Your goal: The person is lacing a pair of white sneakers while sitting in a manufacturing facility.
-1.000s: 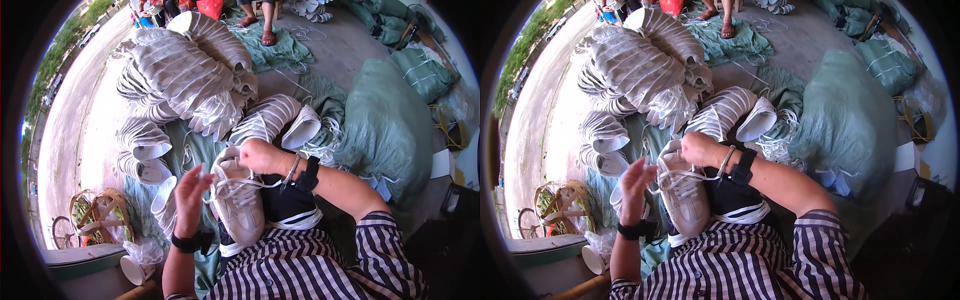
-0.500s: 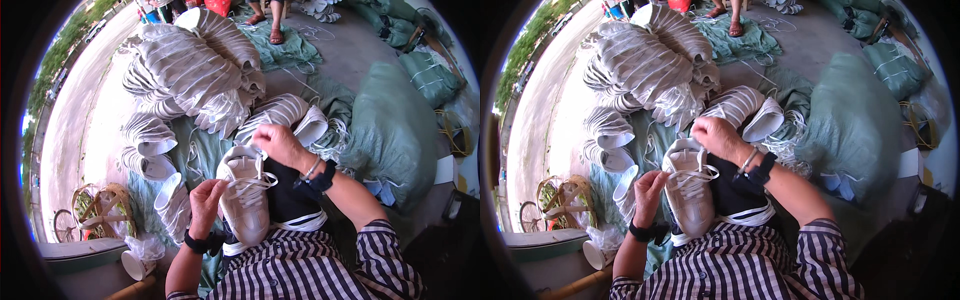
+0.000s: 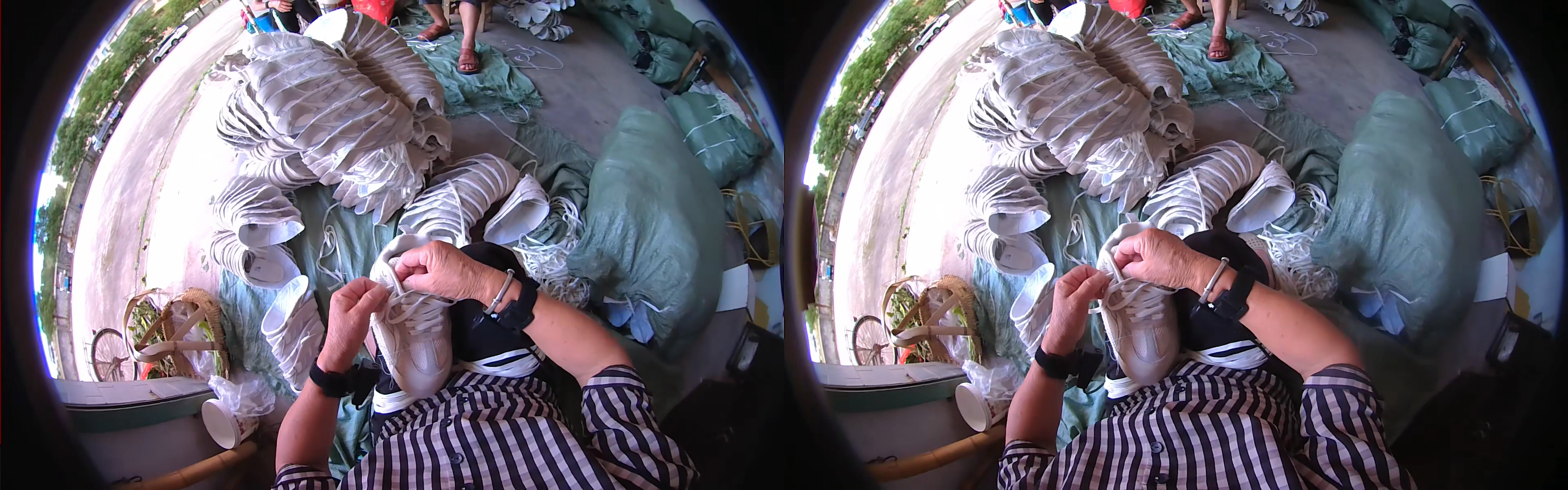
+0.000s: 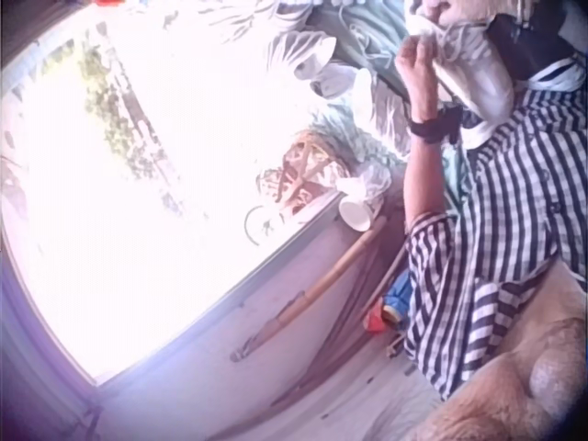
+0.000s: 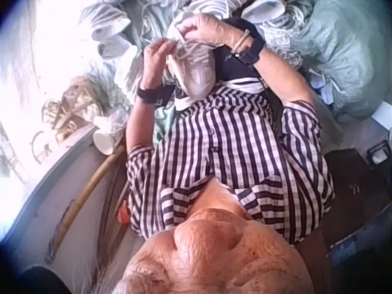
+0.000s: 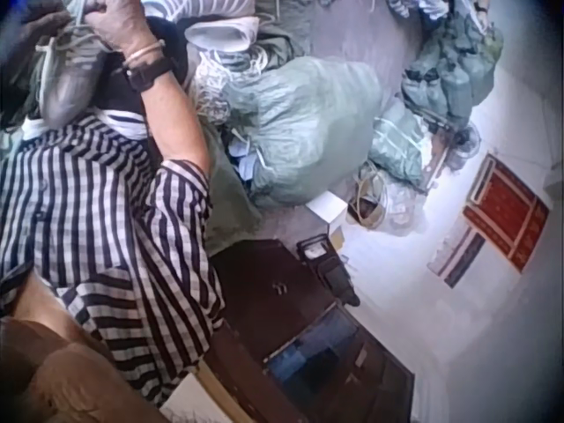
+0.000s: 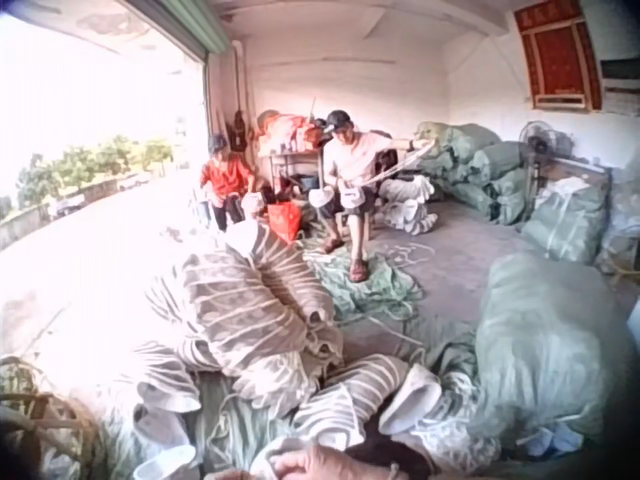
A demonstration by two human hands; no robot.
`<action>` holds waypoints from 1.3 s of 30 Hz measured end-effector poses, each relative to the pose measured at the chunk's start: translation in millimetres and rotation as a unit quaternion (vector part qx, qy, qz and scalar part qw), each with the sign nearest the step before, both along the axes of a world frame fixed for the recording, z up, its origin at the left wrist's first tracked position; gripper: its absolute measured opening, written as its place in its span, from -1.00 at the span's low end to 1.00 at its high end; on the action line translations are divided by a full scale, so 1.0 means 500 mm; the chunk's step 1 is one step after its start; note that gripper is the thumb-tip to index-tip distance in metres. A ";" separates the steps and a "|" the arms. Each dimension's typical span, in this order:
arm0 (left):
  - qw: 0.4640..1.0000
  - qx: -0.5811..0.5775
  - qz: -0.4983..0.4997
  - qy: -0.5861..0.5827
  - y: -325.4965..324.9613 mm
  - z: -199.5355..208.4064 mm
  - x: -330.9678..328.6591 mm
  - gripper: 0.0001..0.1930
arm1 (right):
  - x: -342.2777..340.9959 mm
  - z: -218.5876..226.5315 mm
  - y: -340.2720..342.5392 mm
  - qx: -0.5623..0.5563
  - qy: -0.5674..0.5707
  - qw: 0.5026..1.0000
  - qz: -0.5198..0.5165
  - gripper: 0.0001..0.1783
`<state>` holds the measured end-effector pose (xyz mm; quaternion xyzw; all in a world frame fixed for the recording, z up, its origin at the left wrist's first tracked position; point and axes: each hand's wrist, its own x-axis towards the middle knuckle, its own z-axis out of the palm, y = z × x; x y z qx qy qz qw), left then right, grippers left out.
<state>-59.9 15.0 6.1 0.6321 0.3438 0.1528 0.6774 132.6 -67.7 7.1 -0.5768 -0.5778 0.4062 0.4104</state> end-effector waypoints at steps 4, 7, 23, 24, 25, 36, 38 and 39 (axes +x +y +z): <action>0.888 0.447 0.028 0.107 -0.026 0.025 0.016 -0.91 | -0.001 -0.002 -0.006 -0.003 0.021 1.000 0.000 -0.79; 0.828 0.544 0.012 0.136 -0.041 0.047 0.044 -0.89 | -0.003 -0.006 -0.010 0.029 -0.001 0.999 -0.015 -0.76; 0.994 -0.093 -0.030 0.039 0.020 0.011 0.014 -0.69 | 0.092 -0.031 -0.007 0.087 -0.053 0.987 -0.125 -0.88; 0.994 -0.095 -0.032 0.039 0.017 0.017 0.014 -0.69 | 0.120 -0.044 -0.017 0.090 -0.030 0.985 -0.146 -0.87; 0.994 -0.090 -0.034 0.051 0.016 0.025 0.013 -0.67 | 0.146 -0.063 -0.029 0.056 -0.047 0.981 -0.181 -0.86; 0.997 0.016 -0.046 0.052 -0.011 0.039 -0.001 -0.68 | 0.169 -0.103 -0.102 -0.048 -0.100 0.967 -0.228 -0.82; 0.991 -0.112 -0.009 0.066 -0.003 0.042 -0.004 -0.71 | 0.167 -0.098 -0.108 -0.047 -0.094 0.968 -0.228 -0.80; 0.988 -0.143 -0.020 0.054 -0.001 0.031 -0.006 -0.75 | 0.168 -0.097 -0.110 -0.045 -0.089 0.969 -0.226 -0.78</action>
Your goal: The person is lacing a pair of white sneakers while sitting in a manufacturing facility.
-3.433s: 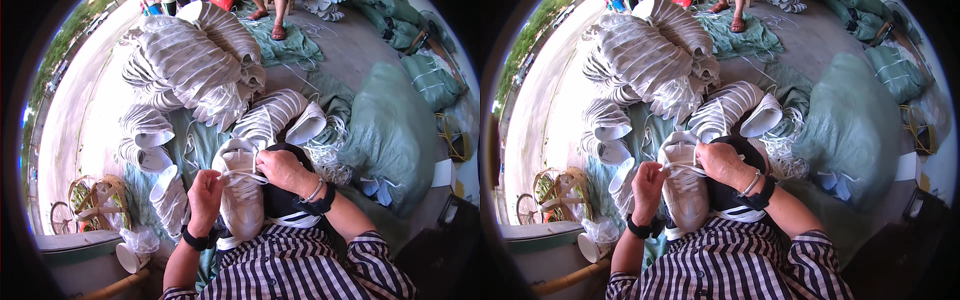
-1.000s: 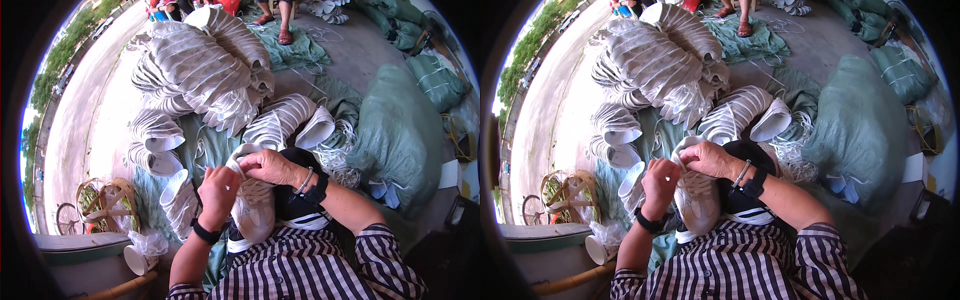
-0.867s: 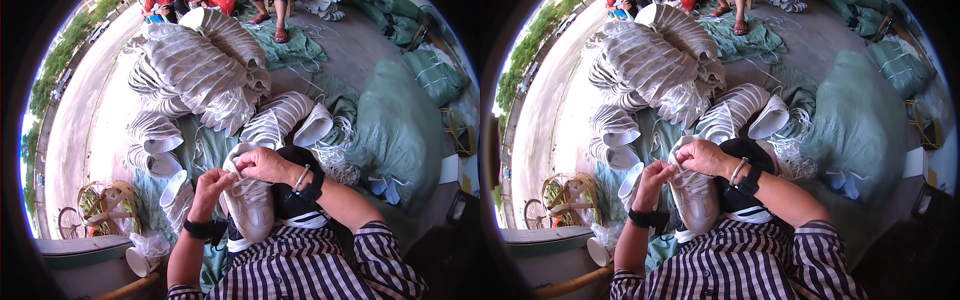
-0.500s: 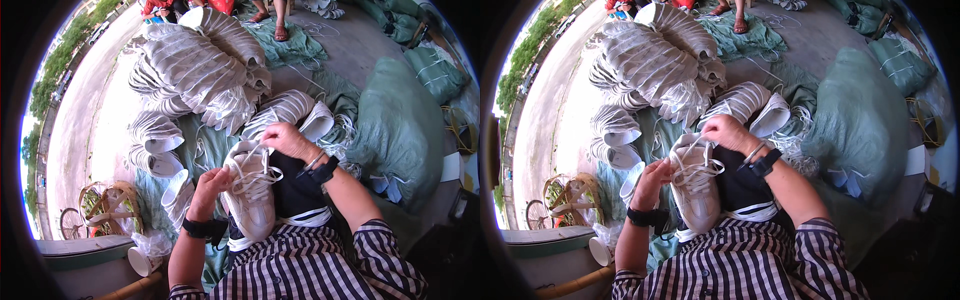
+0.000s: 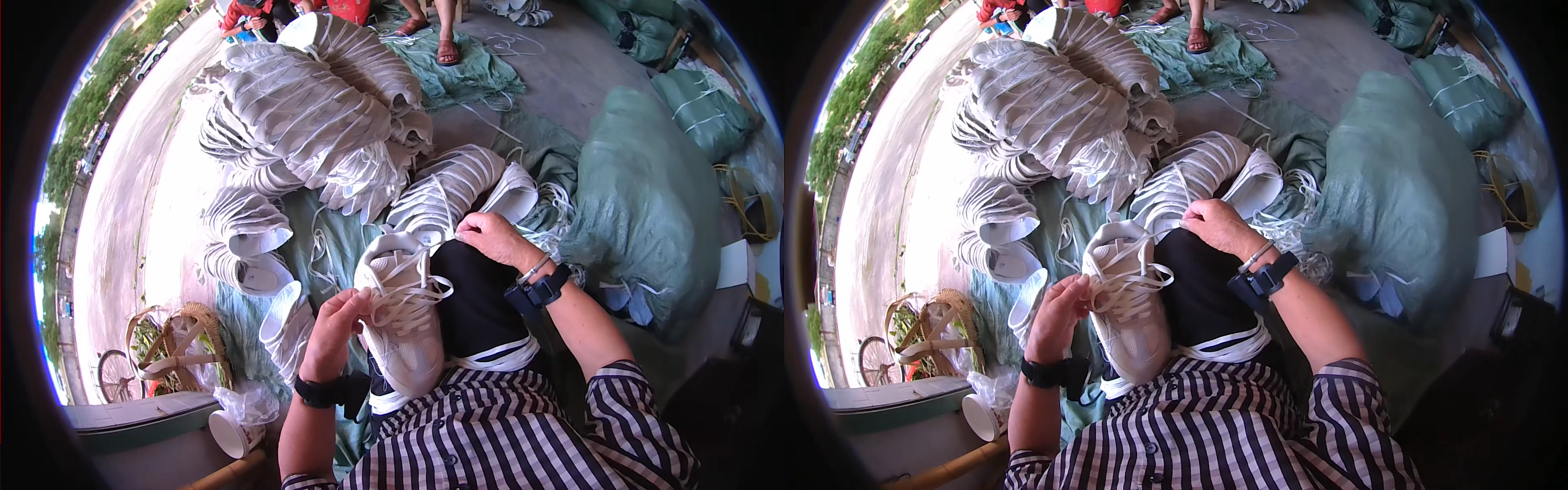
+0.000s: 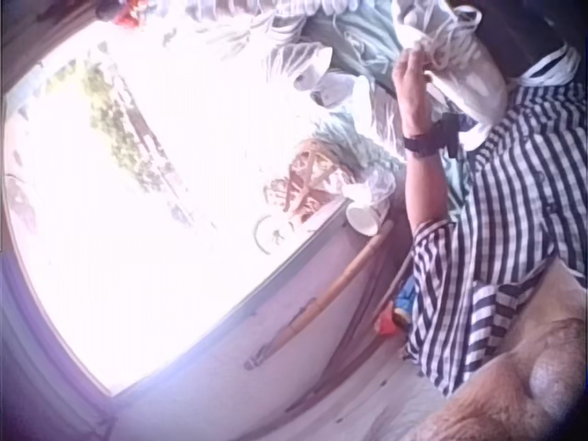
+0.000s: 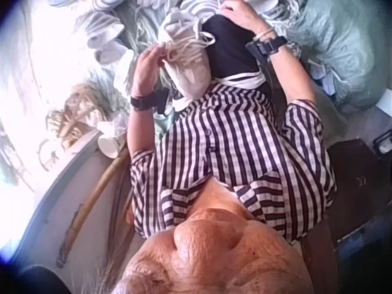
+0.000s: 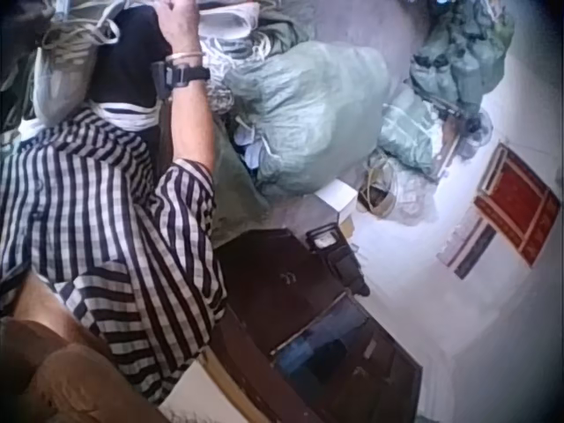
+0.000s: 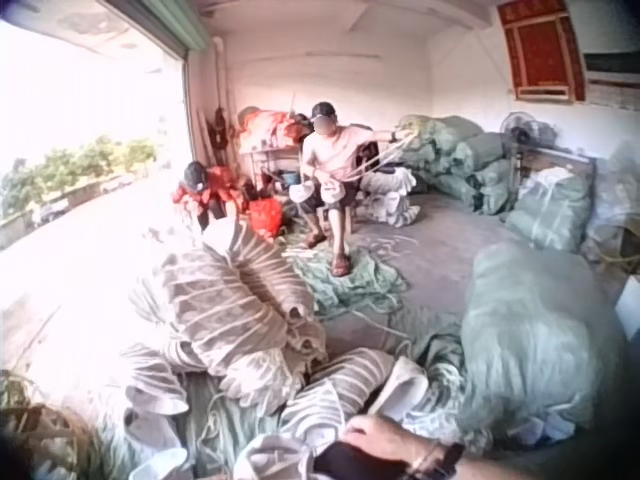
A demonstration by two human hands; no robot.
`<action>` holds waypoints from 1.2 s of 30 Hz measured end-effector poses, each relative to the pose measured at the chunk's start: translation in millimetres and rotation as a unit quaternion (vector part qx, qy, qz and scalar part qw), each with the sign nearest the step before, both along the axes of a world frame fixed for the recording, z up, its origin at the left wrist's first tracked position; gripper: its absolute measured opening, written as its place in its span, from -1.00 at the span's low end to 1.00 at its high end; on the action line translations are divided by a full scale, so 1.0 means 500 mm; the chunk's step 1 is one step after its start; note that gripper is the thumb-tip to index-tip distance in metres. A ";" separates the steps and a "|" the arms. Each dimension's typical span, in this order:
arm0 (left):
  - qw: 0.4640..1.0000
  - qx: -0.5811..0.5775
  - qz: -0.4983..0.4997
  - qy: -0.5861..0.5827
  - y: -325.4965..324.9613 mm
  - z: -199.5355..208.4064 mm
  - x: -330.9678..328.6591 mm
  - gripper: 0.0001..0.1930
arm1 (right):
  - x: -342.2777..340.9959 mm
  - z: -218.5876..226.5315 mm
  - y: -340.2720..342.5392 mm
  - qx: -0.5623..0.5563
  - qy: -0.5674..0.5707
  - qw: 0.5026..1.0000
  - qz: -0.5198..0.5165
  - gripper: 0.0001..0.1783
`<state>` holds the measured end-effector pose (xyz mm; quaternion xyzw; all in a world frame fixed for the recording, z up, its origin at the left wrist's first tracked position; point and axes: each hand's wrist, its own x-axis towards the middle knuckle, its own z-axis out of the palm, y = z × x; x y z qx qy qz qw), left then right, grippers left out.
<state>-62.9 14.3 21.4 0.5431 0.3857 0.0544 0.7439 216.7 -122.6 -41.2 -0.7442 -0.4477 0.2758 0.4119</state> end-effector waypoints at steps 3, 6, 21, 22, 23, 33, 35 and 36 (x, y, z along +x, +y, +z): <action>0.994 -0.063 0.049 -0.080 -0.013 -0.013 0.005 -0.77 | 0.004 -0.004 -0.007 0.004 -0.001 1.000 0.007 -0.78; 0.980 -0.112 0.068 -0.151 -0.005 -0.062 -0.021 -0.76 | 0.002 -0.001 -0.012 0.012 0.014 1.000 0.011 -0.78; 0.926 -0.210 0.133 -0.283 -0.014 -0.046 -0.096 -0.78 | -0.140 0.148 0.030 -0.020 -0.089 0.968 0.232 -0.78; 0.943 -0.184 0.170 -0.217 -0.019 -0.019 -0.093 -0.77 | -0.156 0.156 0.037 -0.024 -0.071 0.967 0.242 -0.78; 0.954 -0.159 0.206 -0.150 -0.022 -0.001 -0.096 -0.75 | -0.163 0.159 0.047 -0.015 -0.072 0.965 0.250 -0.78; 0.980 0.197 -0.018 -0.037 0.127 0.011 -0.124 -0.68 | -0.226 0.127 0.097 0.065 0.117 0.969 0.208 -0.76; 0.994 0.083 -0.073 -0.002 0.135 0.049 -0.084 -0.64 | -0.207 0.067 0.091 0.121 0.157 0.969 0.147 -0.71; 0.996 0.085 -0.036 -0.015 0.139 0.023 -0.085 -0.65 | -0.201 0.064 0.084 0.013 0.258 0.959 0.116 -0.69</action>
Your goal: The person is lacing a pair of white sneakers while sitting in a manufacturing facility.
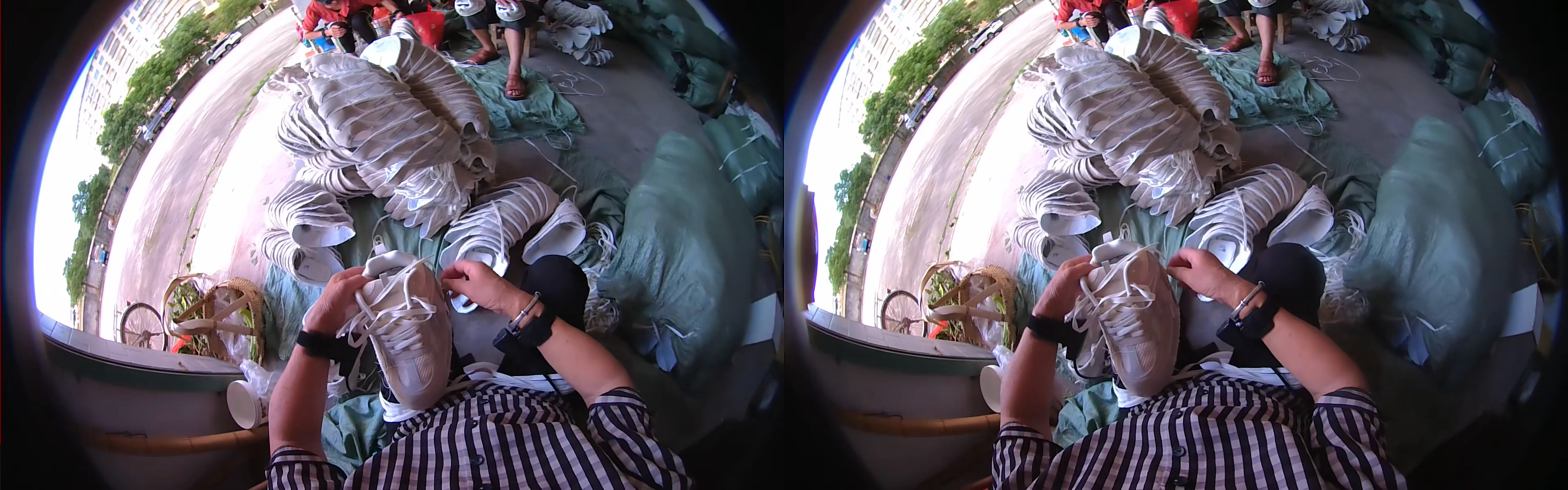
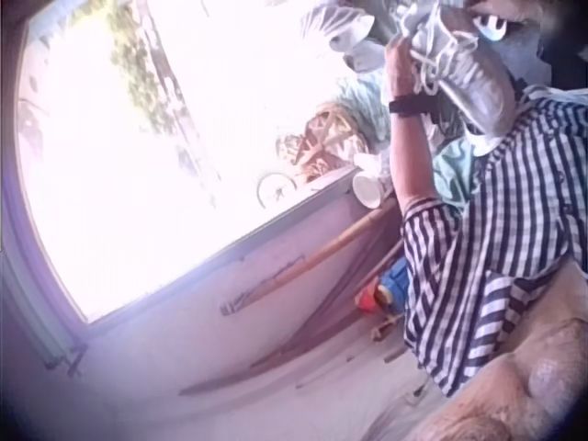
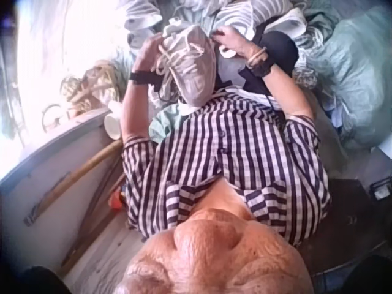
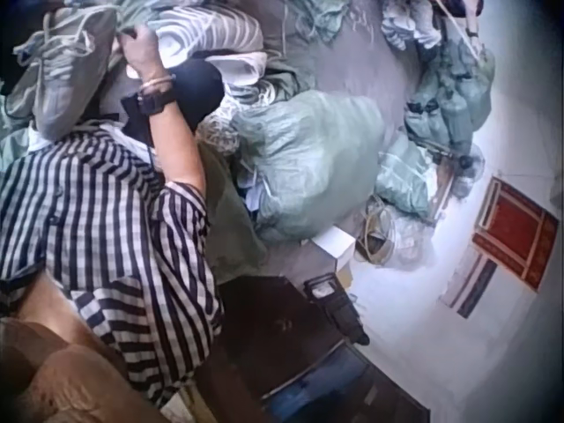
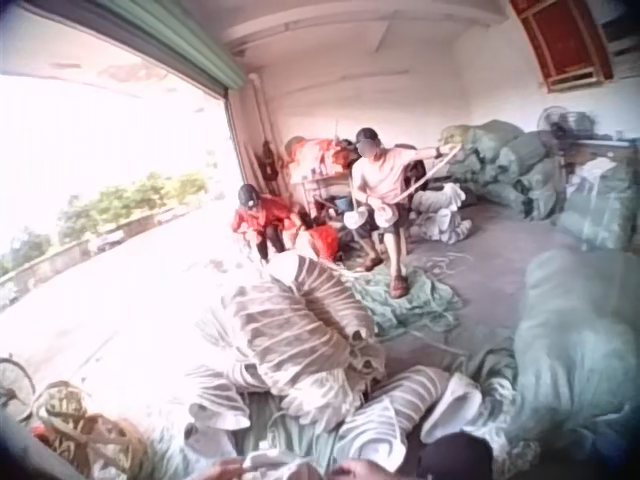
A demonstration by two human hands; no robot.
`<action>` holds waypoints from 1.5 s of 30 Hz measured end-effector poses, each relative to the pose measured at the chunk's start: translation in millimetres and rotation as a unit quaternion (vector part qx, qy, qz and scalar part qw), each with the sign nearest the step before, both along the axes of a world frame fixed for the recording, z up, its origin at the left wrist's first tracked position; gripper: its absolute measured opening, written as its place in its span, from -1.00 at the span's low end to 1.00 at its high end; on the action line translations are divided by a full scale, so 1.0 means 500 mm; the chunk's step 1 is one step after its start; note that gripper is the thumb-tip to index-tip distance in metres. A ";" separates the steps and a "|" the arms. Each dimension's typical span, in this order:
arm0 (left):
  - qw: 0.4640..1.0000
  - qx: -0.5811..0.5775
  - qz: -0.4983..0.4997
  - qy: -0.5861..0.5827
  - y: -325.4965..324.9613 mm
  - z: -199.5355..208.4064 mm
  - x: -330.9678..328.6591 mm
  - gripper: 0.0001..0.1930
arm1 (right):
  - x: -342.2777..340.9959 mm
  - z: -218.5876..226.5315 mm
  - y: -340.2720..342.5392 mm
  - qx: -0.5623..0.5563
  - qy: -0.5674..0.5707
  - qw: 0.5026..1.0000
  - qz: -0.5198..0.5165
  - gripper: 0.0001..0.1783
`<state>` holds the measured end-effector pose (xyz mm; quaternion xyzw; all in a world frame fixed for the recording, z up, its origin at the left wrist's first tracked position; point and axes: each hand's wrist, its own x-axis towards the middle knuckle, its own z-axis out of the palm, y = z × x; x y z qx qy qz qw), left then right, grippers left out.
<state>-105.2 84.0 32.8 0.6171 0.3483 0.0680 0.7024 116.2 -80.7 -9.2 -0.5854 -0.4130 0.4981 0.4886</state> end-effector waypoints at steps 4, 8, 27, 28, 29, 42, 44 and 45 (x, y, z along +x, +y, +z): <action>0.934 -0.260 0.196 -0.148 0.021 -0.102 -0.062 -0.62 | 0.015 -0.003 -0.005 -0.090 0.025 0.995 0.043 -0.63; 0.914 -0.259 0.291 -0.111 0.005 -0.106 -0.076 -0.67 | 0.035 -0.019 0.015 -0.096 -0.038 0.990 0.094 -0.57; 0.994 -0.067 0.066 -0.053 -0.004 0.068 -0.092 -0.34 | -0.067 0.176 0.089 0.111 0.157 0.974 0.118 -0.10; 0.978 -0.104 0.132 -0.123 -0.005 0.118 -0.089 -0.46 | -0.078 0.245 0.092 0.137 0.131 0.973 0.132 0.00; 0.988 -0.031 0.086 -0.122 -0.011 0.194 -0.099 -0.50 | -0.089 0.290 0.092 0.208 0.051 0.968 0.134 0.06; 0.996 -0.065 -0.046 -0.026 0.028 0.059 -0.201 -0.54 | -0.148 0.153 0.143 0.306 -0.454 0.810 0.211 0.01; 0.979 0.203 -0.009 0.017 0.111 -0.034 -0.228 -0.63 | -0.103 0.143 0.137 0.210 -0.506 0.826 0.133 -0.11; 0.859 0.485 -0.061 0.154 0.156 -0.058 -0.236 -0.70 | -0.073 0.139 0.127 0.186 -0.509 0.835 0.090 -0.20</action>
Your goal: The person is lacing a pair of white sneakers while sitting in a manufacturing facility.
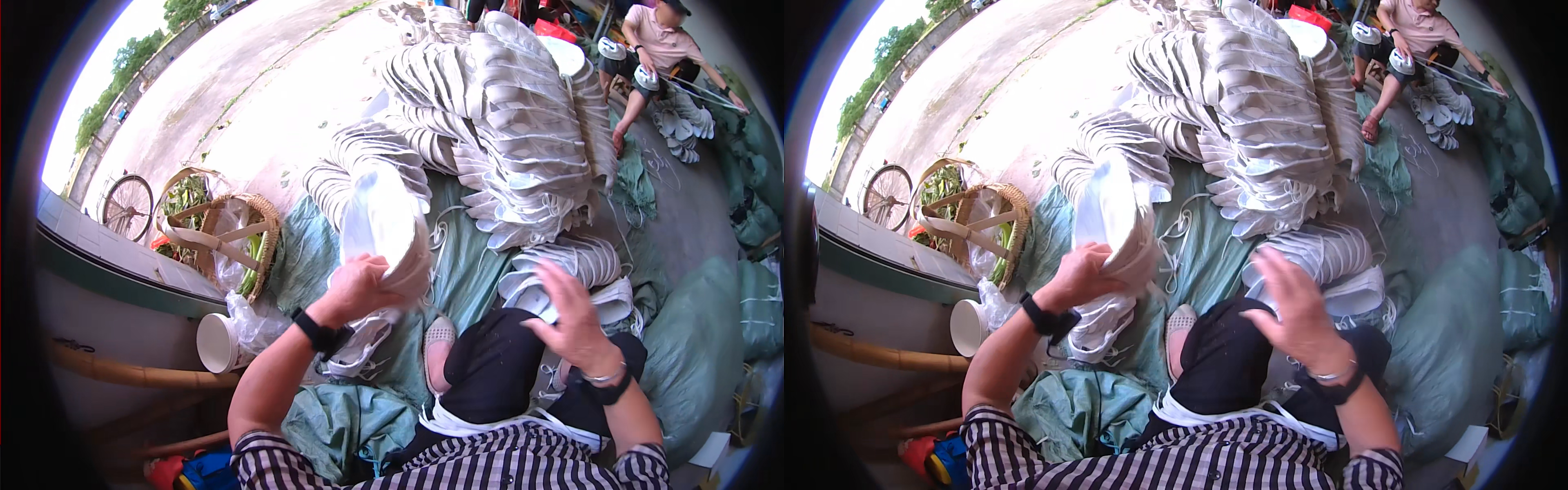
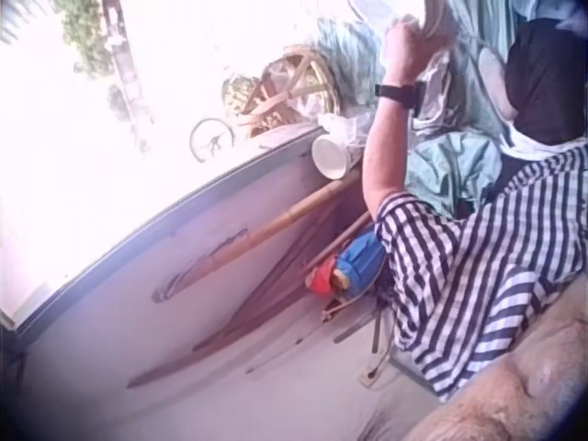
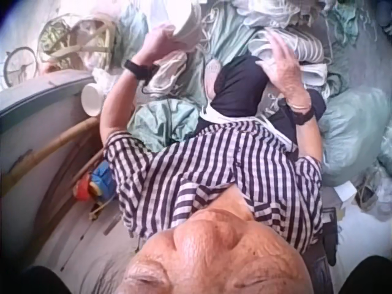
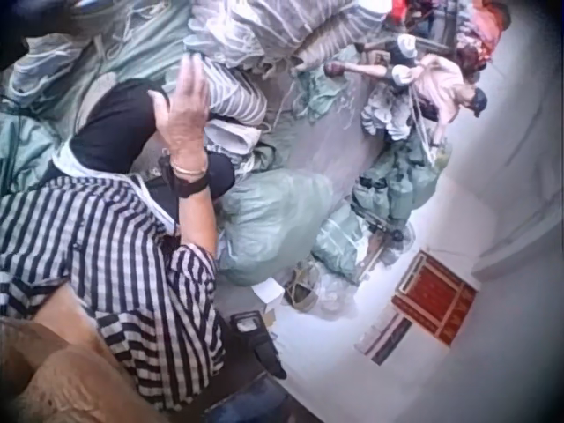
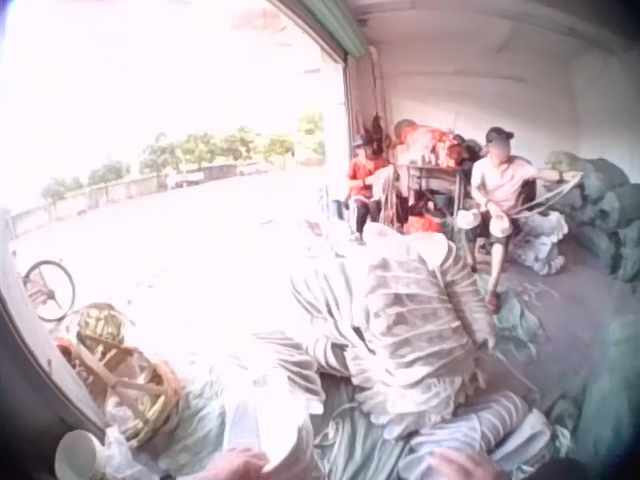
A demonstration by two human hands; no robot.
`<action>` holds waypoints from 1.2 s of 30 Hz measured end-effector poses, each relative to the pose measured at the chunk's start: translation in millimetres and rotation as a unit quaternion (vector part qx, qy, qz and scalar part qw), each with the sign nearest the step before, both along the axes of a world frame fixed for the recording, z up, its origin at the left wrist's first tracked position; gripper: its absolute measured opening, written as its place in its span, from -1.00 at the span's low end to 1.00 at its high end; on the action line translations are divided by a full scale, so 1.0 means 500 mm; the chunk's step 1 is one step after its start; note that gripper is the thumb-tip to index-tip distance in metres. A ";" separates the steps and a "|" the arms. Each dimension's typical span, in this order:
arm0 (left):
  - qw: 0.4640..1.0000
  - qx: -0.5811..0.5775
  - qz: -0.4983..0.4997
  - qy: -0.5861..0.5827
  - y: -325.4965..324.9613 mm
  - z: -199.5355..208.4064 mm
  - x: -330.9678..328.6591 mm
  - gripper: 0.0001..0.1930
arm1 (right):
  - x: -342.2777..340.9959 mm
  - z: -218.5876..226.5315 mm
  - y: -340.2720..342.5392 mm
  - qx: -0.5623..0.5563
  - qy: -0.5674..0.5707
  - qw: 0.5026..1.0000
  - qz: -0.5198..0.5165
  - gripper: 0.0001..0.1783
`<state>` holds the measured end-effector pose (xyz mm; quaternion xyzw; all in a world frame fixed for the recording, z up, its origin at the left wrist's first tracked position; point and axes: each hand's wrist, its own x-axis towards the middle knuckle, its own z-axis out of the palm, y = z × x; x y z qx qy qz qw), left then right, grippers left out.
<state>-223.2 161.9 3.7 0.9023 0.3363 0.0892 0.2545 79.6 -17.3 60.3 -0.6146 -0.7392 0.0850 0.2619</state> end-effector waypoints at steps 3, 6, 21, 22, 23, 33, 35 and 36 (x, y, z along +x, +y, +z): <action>0.975 0.188 0.007 0.115 0.093 -0.131 -0.047 -0.84 | 0.103 -0.015 -0.066 -0.084 -0.082 0.988 -0.100 -0.41; 0.955 0.178 0.025 0.234 0.162 -0.260 -0.100 -0.87 | 0.210 -0.017 -0.175 -0.162 -0.160 0.951 -0.207 -0.47; 0.857 0.089 -0.004 0.507 0.114 -0.484 -0.031 -0.71 | 0.242 -0.050 -0.214 -0.269 0.152 0.885 -0.348 -0.71; 0.872 -0.024 0.033 0.488 0.121 -0.482 -0.024 -0.71 | 0.243 -0.048 -0.217 -0.268 0.148 0.884 -0.354 -0.71; 0.878 -0.015 0.046 0.477 0.133 -0.497 -0.052 -0.73 | 0.246 -0.052 -0.218 -0.266 0.148 0.889 -0.342 -0.72; 0.888 -0.007 -0.056 0.457 0.118 -0.664 -0.191 -0.69 | 0.263 -0.082 -0.185 -0.261 0.170 0.919 -0.242 -0.70; 0.911 -0.002 -0.044 0.411 0.109 -0.589 -0.097 -0.76 | 0.288 -0.076 -0.224 -0.258 0.267 0.883 -0.289 -0.67; 0.927 -0.002 -0.029 0.374 0.096 -0.503 -0.041 -0.80 | 0.310 -0.076 -0.248 -0.255 0.324 0.854 -0.318 -0.65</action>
